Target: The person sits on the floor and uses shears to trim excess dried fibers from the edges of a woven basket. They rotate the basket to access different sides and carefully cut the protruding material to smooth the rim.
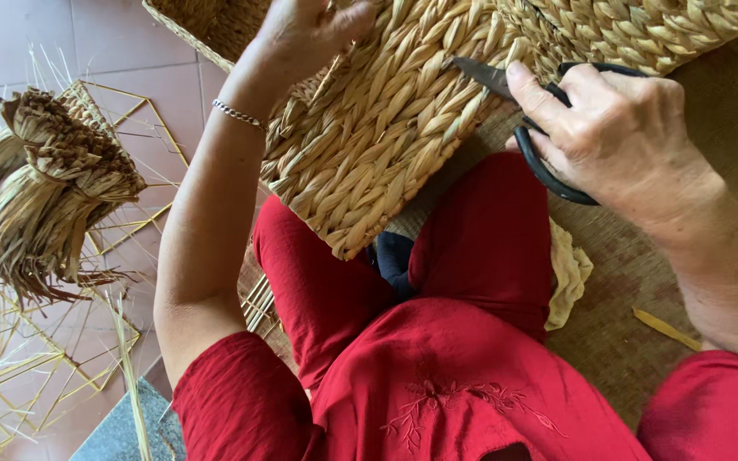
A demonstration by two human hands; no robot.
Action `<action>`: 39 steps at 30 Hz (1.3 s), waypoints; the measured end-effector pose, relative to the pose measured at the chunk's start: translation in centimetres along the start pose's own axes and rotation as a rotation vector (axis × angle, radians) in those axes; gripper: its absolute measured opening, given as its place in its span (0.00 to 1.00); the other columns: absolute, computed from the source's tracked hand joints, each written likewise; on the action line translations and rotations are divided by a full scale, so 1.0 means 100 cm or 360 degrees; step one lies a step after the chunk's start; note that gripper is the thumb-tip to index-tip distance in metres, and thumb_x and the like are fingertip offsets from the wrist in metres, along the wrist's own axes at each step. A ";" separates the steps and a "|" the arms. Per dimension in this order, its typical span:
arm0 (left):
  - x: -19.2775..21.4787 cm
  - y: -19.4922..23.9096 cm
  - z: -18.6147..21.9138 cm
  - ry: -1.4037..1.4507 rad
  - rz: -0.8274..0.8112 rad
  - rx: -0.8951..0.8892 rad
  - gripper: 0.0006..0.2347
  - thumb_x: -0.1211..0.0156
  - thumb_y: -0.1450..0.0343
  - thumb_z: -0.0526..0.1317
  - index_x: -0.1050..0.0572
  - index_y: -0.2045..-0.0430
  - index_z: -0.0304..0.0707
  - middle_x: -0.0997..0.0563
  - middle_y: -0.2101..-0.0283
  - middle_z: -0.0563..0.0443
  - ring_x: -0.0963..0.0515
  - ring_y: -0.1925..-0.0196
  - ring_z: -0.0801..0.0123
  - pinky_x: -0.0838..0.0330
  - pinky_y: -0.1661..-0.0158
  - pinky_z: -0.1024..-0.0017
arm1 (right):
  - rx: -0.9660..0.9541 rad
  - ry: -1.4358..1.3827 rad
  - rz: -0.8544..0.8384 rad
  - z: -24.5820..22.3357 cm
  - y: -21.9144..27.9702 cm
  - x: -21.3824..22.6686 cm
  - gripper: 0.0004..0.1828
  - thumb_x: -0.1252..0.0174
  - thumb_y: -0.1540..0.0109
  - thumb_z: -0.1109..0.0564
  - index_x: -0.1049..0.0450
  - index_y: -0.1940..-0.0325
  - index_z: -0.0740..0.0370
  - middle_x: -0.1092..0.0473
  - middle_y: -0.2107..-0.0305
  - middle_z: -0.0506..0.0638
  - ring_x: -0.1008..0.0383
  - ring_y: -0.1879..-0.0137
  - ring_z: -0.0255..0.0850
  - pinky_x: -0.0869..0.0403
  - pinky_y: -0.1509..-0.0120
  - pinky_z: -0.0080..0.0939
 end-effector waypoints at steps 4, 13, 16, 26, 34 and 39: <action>-0.008 0.016 -0.020 0.0308 -0.0075 0.0829 0.13 0.43 0.20 0.48 0.22 0.58 0.36 0.18 0.69 0.53 0.17 0.72 0.77 0.20 0.73 0.76 | 0.0061 0.0061 -0.0041 -0.001 -0.009 0.000 0.29 0.26 0.46 0.48 0.19 0.42 0.57 0.31 0.80 0.50 0.28 0.79 0.37 0.28 0.78 0.37; -0.006 0.020 -0.018 0.0598 0.0012 0.0858 0.13 0.47 0.18 0.46 0.23 0.65 0.34 0.17 0.73 0.53 0.17 0.75 0.76 0.19 0.74 0.75 | 0.0226 0.0473 -0.0598 0.000 -0.037 0.007 0.23 0.43 0.34 0.56 0.25 0.33 0.56 0.27 0.76 0.54 0.27 0.81 0.34 0.30 0.81 0.35; -0.007 0.020 -0.025 0.0583 0.0017 0.0899 0.12 0.47 0.19 0.45 0.25 0.65 0.35 0.18 0.75 0.53 0.17 0.76 0.76 0.19 0.75 0.75 | 0.0222 0.0615 -0.0751 -0.007 -0.048 0.008 0.22 0.45 0.35 0.59 0.28 0.35 0.58 0.27 0.75 0.52 0.25 0.78 0.33 0.31 0.81 0.32; 0.011 0.033 -0.030 0.1130 -0.0236 0.0900 0.15 0.46 0.18 0.45 0.20 0.53 0.28 0.13 0.58 0.49 0.14 0.63 0.71 0.14 0.60 0.69 | 0.0120 0.0560 -0.0822 0.002 -0.042 -0.007 0.25 0.42 0.34 0.46 0.28 0.33 0.46 0.28 0.75 0.48 0.25 0.76 0.38 0.25 0.73 0.41; 0.020 0.079 -0.005 0.0892 -0.0550 0.1028 0.23 0.35 0.28 0.47 0.26 0.42 0.33 0.18 0.50 0.51 0.20 0.49 0.72 0.24 0.46 0.71 | 0.0301 -0.0102 -0.0451 -0.001 -0.012 0.000 0.32 0.35 0.42 0.47 0.25 0.37 0.64 0.30 0.72 0.50 0.26 0.68 0.44 0.30 0.72 0.40; 0.020 0.078 -0.002 0.1120 -0.0519 0.0896 0.21 0.34 0.26 0.47 0.24 0.43 0.31 0.18 0.50 0.51 0.20 0.49 0.73 0.24 0.44 0.70 | 0.0198 -0.0201 -0.0793 -0.030 -0.014 0.004 0.35 0.37 0.42 0.44 0.28 0.32 0.55 0.31 0.72 0.47 0.29 0.72 0.37 0.27 0.73 0.36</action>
Point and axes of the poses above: each hand's wrist, its own y-axis away from the middle knuckle, its own x-axis out of the back of the hand, z = x × y, the point moved 5 cm from there along -y, towards the middle knuckle
